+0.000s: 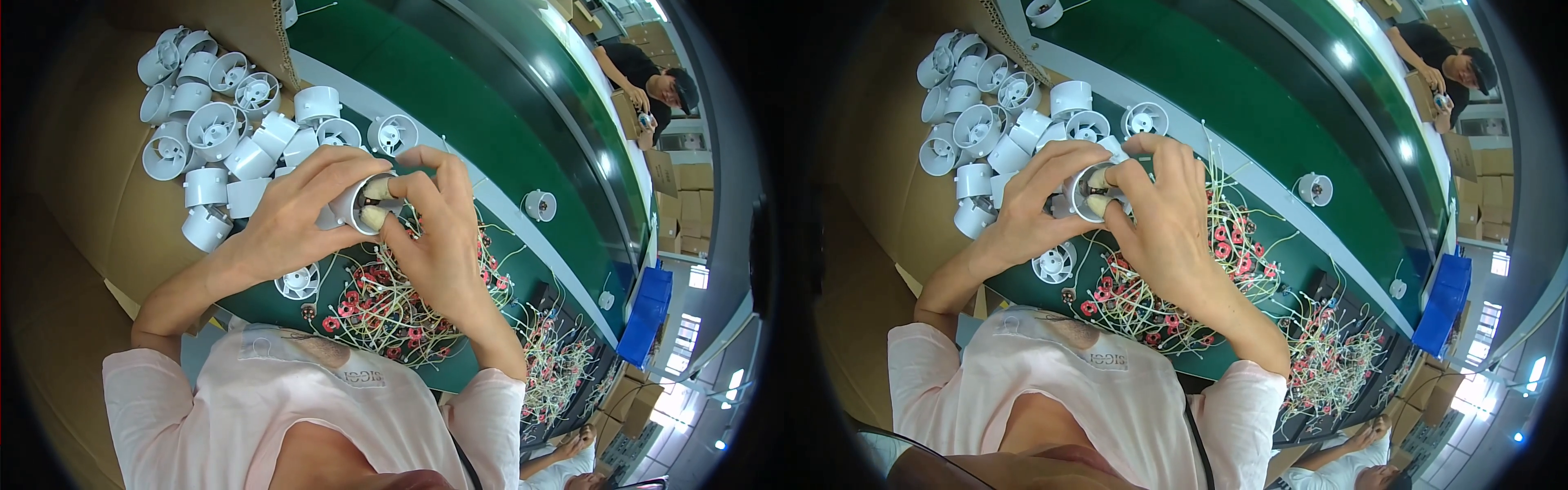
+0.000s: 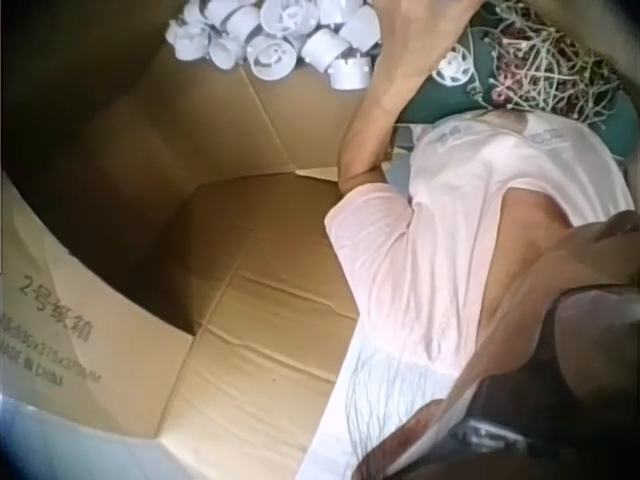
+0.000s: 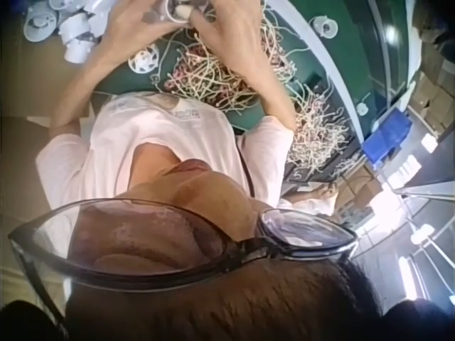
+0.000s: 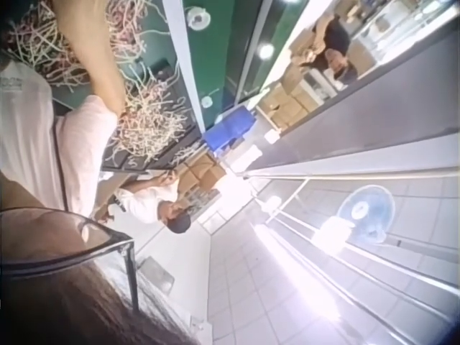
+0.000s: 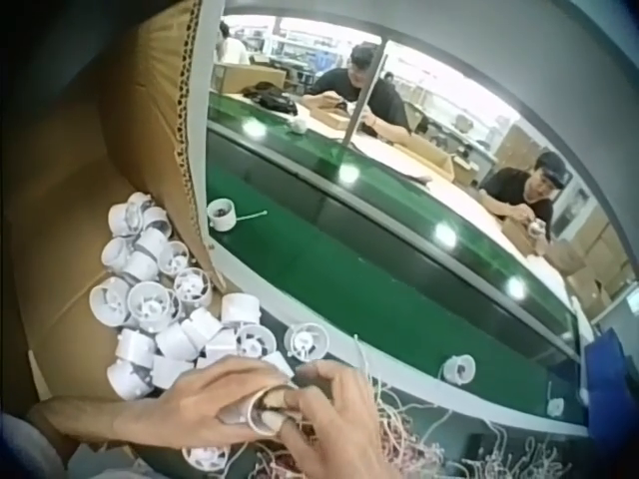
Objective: Assembling electronic components by inserting wire harnesses into plastic housings.
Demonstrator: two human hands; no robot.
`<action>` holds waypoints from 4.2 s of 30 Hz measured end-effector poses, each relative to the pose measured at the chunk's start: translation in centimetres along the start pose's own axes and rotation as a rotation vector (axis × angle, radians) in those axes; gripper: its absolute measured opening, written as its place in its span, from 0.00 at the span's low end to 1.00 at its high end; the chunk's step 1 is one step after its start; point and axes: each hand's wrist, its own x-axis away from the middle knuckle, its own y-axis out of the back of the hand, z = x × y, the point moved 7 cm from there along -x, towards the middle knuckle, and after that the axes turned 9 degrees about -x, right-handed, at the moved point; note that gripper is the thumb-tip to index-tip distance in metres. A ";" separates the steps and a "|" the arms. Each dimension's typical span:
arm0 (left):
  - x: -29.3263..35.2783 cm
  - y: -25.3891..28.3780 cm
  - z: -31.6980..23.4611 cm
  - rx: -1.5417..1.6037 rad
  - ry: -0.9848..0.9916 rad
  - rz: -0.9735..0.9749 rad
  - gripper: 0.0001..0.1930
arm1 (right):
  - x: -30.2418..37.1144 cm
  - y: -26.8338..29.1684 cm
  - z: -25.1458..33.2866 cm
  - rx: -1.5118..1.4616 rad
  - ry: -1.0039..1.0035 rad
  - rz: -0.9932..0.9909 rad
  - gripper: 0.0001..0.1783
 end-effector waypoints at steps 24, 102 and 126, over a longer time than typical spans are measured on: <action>-0.7 -0.2 -0.4 -0.041 0.009 0.006 0.33 | 0.8 -1.2 -3.6 -0.533 -0.278 0.000 0.12; 0.2 -2.7 2.7 0.567 0.348 0.416 0.33 | 3.3 8.9 -1.8 -0.551 -0.114 -0.251 0.13; 0.6 -2.6 2.2 0.536 0.402 0.552 0.34 | -1.8 7.1 0.6 -0.504 0.089 0.026 0.16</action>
